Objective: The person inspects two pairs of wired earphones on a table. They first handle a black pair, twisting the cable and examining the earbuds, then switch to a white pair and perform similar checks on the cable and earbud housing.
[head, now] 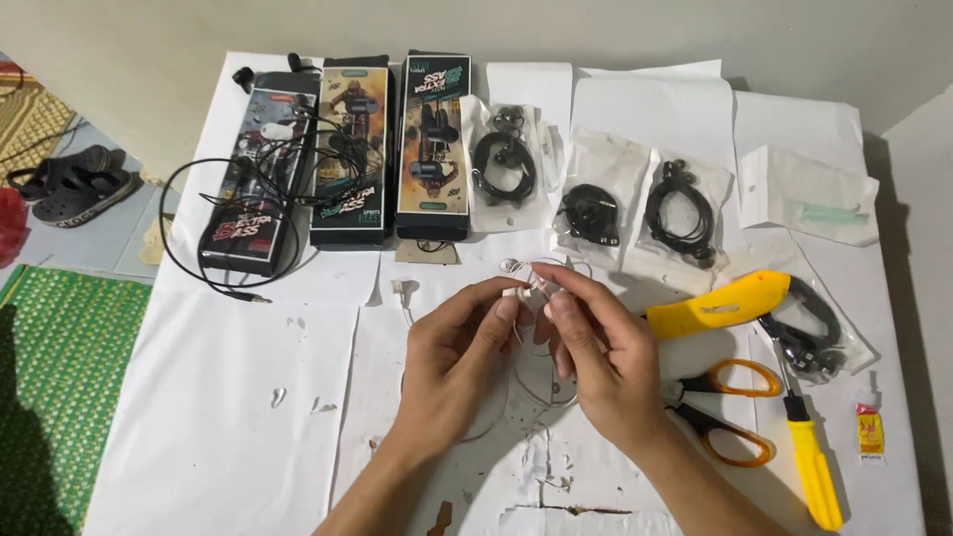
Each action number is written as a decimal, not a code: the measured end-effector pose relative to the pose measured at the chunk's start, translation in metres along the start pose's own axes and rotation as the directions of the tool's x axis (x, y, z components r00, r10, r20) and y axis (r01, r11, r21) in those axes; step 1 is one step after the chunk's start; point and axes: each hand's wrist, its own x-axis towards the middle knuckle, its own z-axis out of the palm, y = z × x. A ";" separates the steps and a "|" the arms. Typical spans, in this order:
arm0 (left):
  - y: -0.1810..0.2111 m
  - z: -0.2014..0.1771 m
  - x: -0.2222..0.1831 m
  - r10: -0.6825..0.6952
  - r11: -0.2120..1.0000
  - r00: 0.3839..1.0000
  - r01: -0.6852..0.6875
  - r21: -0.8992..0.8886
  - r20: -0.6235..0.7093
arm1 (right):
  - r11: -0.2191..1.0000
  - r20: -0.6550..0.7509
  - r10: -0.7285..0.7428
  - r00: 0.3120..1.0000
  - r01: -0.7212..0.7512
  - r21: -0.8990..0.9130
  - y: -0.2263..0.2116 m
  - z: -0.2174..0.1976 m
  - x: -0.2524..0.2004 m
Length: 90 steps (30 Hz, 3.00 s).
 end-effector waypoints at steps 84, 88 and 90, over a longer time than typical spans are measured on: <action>-0.028 0.002 -0.003 0.096 0.934 0.995 -0.095 -0.343 -0.015 | 0.958 -0.114 -0.282 0.953 0.273 -0.091 0.008 0.015 0.000; -0.028 -0.004 0.001 0.092 0.942 0.994 -0.104 -0.320 -0.053 | 0.942 -0.081 -0.328 0.941 0.321 -0.095 0.014 0.010 0.003; -0.025 -0.005 0.001 0.097 0.942 0.993 -0.113 -0.315 -0.065 | 0.936 -0.071 -0.336 0.939 0.325 -0.134 0.013 0.010 0.002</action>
